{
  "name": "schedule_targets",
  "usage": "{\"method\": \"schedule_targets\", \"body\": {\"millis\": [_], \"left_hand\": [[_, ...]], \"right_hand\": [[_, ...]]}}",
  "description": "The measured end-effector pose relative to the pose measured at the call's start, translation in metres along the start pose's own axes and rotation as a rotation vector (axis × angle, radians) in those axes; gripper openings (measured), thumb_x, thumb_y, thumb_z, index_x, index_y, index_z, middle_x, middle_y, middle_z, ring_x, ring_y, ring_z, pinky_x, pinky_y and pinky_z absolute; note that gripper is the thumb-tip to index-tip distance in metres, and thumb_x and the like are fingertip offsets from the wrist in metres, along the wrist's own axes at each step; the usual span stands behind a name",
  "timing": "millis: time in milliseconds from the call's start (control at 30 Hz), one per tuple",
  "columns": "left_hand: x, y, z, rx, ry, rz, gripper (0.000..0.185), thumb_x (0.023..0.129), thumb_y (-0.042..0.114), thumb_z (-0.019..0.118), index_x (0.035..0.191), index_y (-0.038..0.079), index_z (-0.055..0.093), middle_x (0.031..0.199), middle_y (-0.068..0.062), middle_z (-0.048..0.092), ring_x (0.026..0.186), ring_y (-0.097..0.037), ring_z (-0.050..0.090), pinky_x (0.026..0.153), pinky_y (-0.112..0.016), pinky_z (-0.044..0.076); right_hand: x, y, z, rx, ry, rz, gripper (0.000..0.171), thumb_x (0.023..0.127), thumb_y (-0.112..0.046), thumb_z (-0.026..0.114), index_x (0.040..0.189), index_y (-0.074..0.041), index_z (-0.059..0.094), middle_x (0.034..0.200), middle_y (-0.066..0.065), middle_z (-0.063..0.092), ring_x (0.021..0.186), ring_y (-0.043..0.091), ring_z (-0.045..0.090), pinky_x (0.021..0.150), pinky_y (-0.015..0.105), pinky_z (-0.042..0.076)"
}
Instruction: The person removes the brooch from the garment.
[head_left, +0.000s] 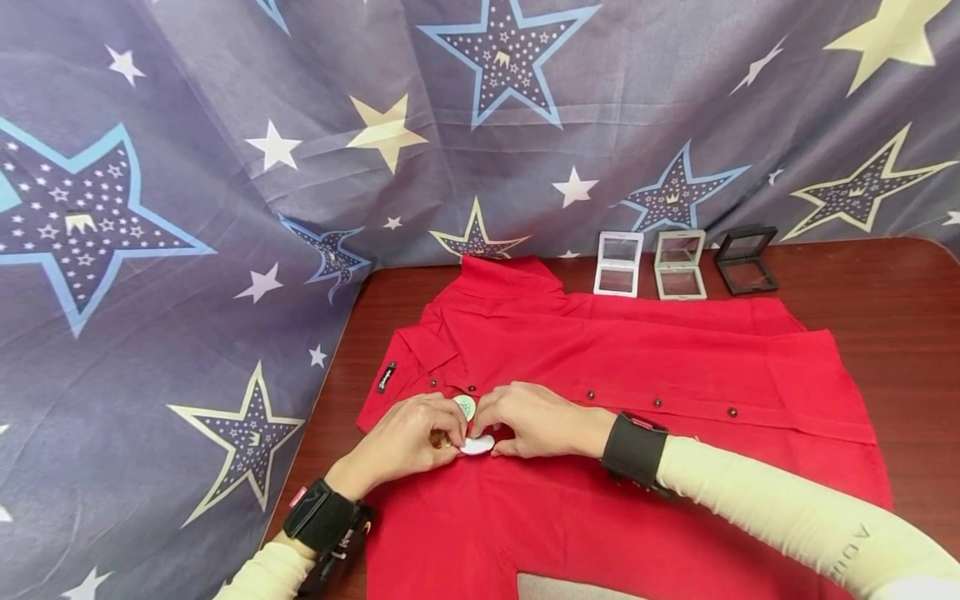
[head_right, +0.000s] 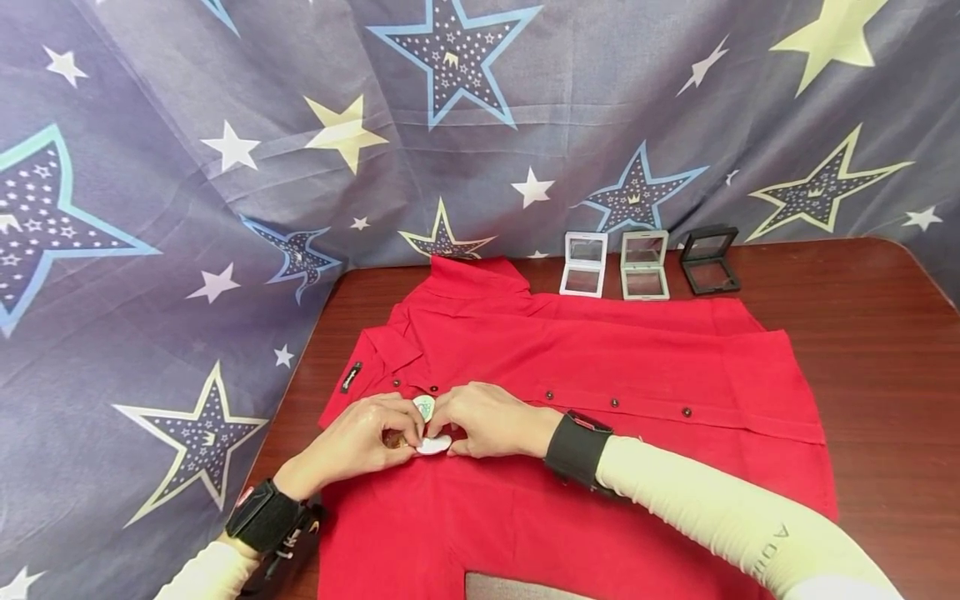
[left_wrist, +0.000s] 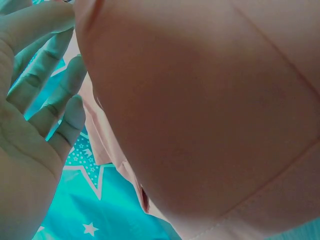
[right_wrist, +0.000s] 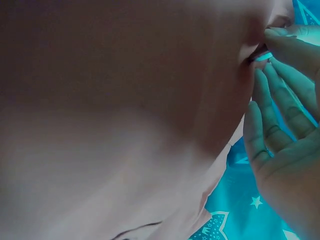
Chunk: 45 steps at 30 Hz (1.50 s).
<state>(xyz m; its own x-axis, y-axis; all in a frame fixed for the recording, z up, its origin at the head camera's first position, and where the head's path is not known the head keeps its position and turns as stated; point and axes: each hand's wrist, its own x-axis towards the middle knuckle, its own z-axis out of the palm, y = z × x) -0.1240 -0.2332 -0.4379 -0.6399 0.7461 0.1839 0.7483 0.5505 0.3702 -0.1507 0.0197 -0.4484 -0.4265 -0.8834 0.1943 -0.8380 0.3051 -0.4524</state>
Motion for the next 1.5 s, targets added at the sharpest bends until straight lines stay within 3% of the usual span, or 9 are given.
{"method": "schedule_targets", "body": {"millis": [400, 933, 1200, 1400, 1500], "left_hand": [[0.0007, 0.0008, 0.0002, -0.014, -0.008, -0.026, 0.024, 0.074, 0.010, 0.087, 0.079, 0.025, 0.069, 0.083, 0.016, 0.062, 0.080, -0.007, 0.057, 0.074, -0.023, 0.047], [0.0015, 0.0023, -0.0027, -0.016, 0.001, -0.038, 0.022, 0.077, 0.011, 0.087, 0.081, 0.025, 0.070, 0.085, 0.015, 0.064, 0.079, -0.010, 0.059, 0.072, -0.024, 0.048], [0.0036, 0.0024, -0.0047, -0.019, 0.010, -0.047, 0.021, 0.079, 0.013, 0.087, 0.083, 0.026, 0.070, 0.082, 0.011, 0.065, 0.075, -0.014, 0.058, 0.070, -0.025, 0.045], [0.0028, 0.0012, -0.0055, -0.036, 0.024, -0.053, 0.020, 0.079, 0.017, 0.087, 0.086, 0.027, 0.070, 0.084, 0.012, 0.065, 0.081, -0.011, 0.060, 0.101, -0.037, 0.049], [0.0020, 0.0003, -0.0053, -0.045, 0.028, -0.055, 0.018, 0.081, 0.019, 0.086, 0.087, 0.027, 0.071, 0.084, 0.013, 0.066, 0.084, -0.010, 0.061, 0.106, -0.042, 0.047]], "right_hand": [[-0.0052, 0.0001, -0.0035, 0.026, 0.070, 0.039, 0.022, 0.084, -0.016, 0.083, 0.104, -0.020, 0.078, 0.101, -0.009, 0.069, 0.083, 0.007, 0.063, 0.079, 0.022, 0.049], [-0.0064, -0.0002, -0.0012, -0.008, 0.079, 0.021, 0.011, 0.085, -0.021, 0.083, 0.094, -0.022, 0.077, 0.086, -0.013, 0.068, 0.079, 0.003, 0.062, 0.075, 0.022, 0.048], [-0.0062, -0.0013, -0.0020, 0.015, 0.109, 0.067, 0.003, 0.090, -0.025, 0.078, 0.092, -0.024, 0.079, 0.079, -0.021, 0.066, 0.077, 0.001, 0.064, 0.070, 0.016, 0.047], [-0.0069, -0.0018, -0.0022, 0.047, 0.135, 0.104, 0.003, 0.092, -0.023, 0.076, 0.091, -0.025, 0.079, 0.078, -0.021, 0.066, 0.075, 0.003, 0.065, 0.069, 0.015, 0.047], [-0.0070, -0.0014, -0.0017, 0.062, 0.142, 0.125, 0.006, 0.092, -0.021, 0.076, 0.092, -0.026, 0.078, 0.079, -0.021, 0.065, 0.074, 0.004, 0.064, 0.068, 0.016, 0.047]]}}
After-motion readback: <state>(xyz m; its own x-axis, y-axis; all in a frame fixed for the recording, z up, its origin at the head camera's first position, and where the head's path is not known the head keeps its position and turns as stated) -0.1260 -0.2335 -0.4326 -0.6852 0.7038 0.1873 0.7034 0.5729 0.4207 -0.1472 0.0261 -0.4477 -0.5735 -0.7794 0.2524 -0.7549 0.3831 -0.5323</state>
